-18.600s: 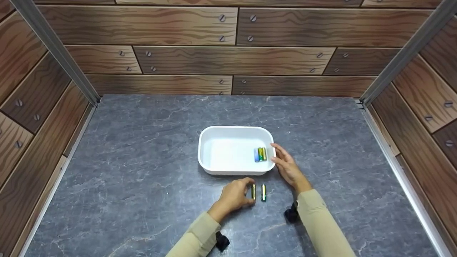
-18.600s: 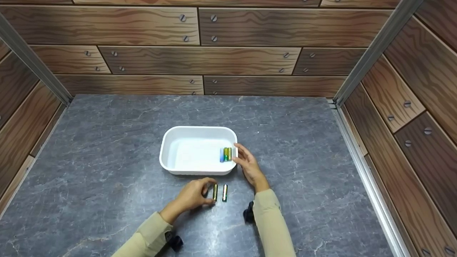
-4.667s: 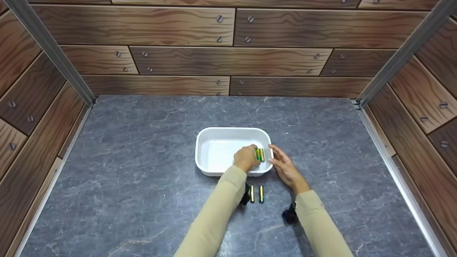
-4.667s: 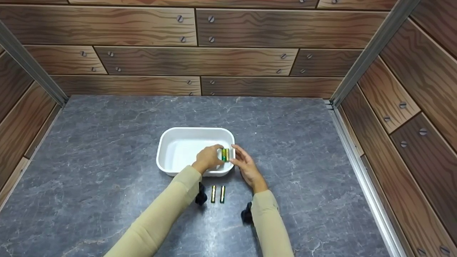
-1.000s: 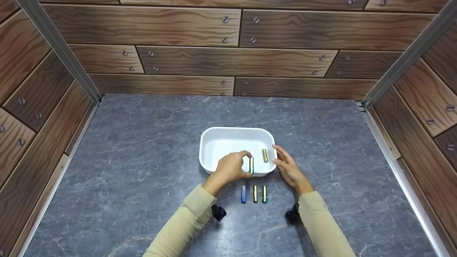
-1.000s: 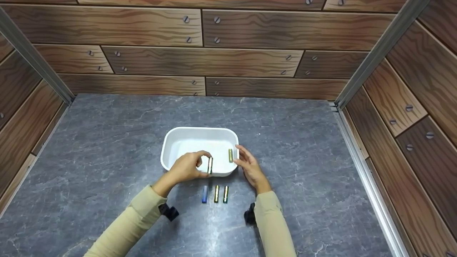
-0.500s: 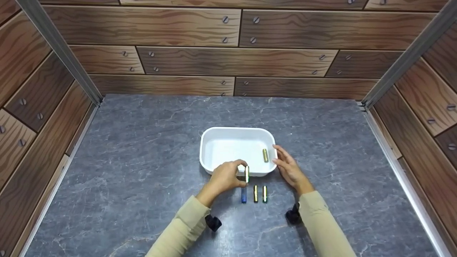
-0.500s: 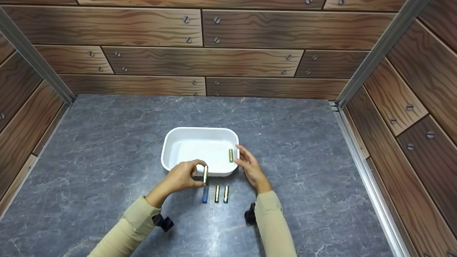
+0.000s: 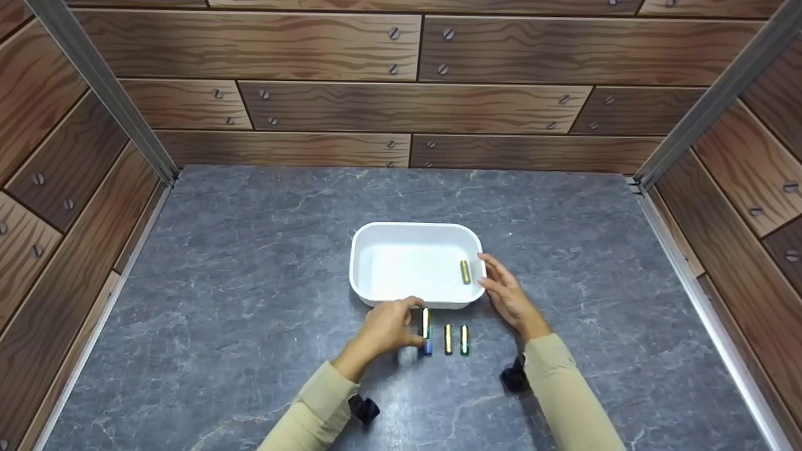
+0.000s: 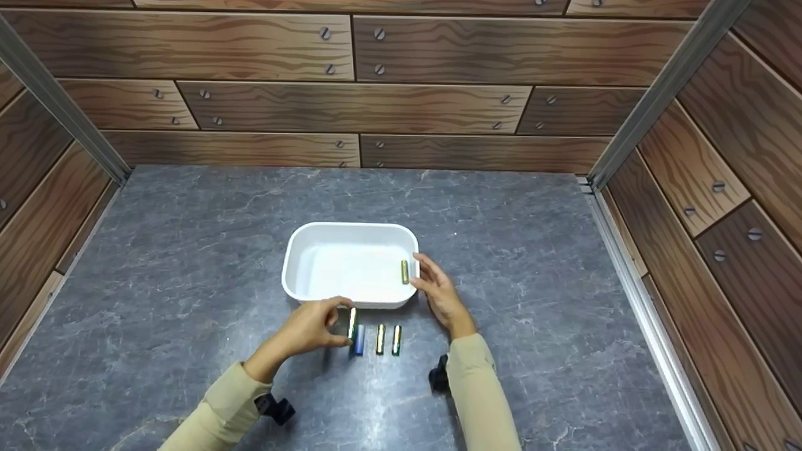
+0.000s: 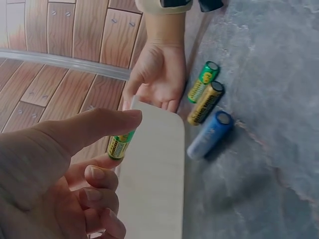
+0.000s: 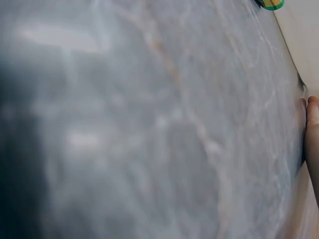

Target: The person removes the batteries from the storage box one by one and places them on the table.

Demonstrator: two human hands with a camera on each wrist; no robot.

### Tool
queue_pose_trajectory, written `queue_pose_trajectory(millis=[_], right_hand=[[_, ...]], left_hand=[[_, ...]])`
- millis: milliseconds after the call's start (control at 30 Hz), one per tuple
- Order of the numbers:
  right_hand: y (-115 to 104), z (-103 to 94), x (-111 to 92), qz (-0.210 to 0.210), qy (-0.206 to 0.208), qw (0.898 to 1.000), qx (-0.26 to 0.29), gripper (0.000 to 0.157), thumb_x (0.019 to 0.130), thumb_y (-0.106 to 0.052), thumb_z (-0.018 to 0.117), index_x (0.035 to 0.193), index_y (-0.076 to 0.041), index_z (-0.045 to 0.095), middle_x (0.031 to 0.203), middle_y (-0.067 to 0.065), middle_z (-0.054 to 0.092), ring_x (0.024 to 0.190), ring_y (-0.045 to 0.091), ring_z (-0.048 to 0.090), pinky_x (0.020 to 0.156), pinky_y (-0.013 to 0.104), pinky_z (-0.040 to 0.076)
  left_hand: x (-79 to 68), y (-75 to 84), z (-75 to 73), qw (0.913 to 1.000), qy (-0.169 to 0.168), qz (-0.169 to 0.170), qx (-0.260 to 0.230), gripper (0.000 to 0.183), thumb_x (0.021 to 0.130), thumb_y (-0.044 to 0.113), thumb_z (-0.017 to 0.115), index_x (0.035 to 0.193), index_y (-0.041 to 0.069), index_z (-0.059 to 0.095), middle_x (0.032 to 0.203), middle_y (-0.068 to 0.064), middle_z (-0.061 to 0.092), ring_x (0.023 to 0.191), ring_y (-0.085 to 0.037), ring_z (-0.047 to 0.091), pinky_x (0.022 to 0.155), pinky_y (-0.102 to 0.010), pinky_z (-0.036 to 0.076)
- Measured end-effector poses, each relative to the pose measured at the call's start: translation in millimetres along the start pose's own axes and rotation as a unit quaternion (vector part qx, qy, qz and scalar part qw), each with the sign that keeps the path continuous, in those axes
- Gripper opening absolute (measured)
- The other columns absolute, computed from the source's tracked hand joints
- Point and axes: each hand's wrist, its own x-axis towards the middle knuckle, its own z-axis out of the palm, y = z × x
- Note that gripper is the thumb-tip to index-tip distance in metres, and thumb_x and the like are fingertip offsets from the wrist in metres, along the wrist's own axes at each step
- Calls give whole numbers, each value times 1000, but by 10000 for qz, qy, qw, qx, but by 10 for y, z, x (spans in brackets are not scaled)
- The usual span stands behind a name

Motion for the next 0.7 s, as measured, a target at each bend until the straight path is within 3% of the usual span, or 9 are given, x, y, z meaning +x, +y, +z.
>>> queue_pose_trajectory(millis=[200,400,700], right_hand=[[-2,-13,9,-27,18,10000,-19,52,90,5,54,138,-11,43,145,11,40,115,1,53,97,15,43],[7,-10,7,-25,14,10000,50,53,90,7,52,139,-9,41,133,-2,50,114,1,54,97,17,45],[7,1,-16,-27,-38,9998,181,46,90,8,51,125,-23,51,132,-3,49,118,3,52,97,16,43]], left_hand=[[-59,-95,47,10000,25,21,10,54,65,25,87,114,13,66,68,3,52,59,-5,37,55,-21,30],[-75,-158,90,10000,44,0,-62,53,64,24,88,112,13,66,65,8,45,57,-5,36,55,-21,28],[-113,-244,164,9998,109,-143,43,54,62,23,88,111,13,66,65,8,41,60,-9,38,54,-23,30]])
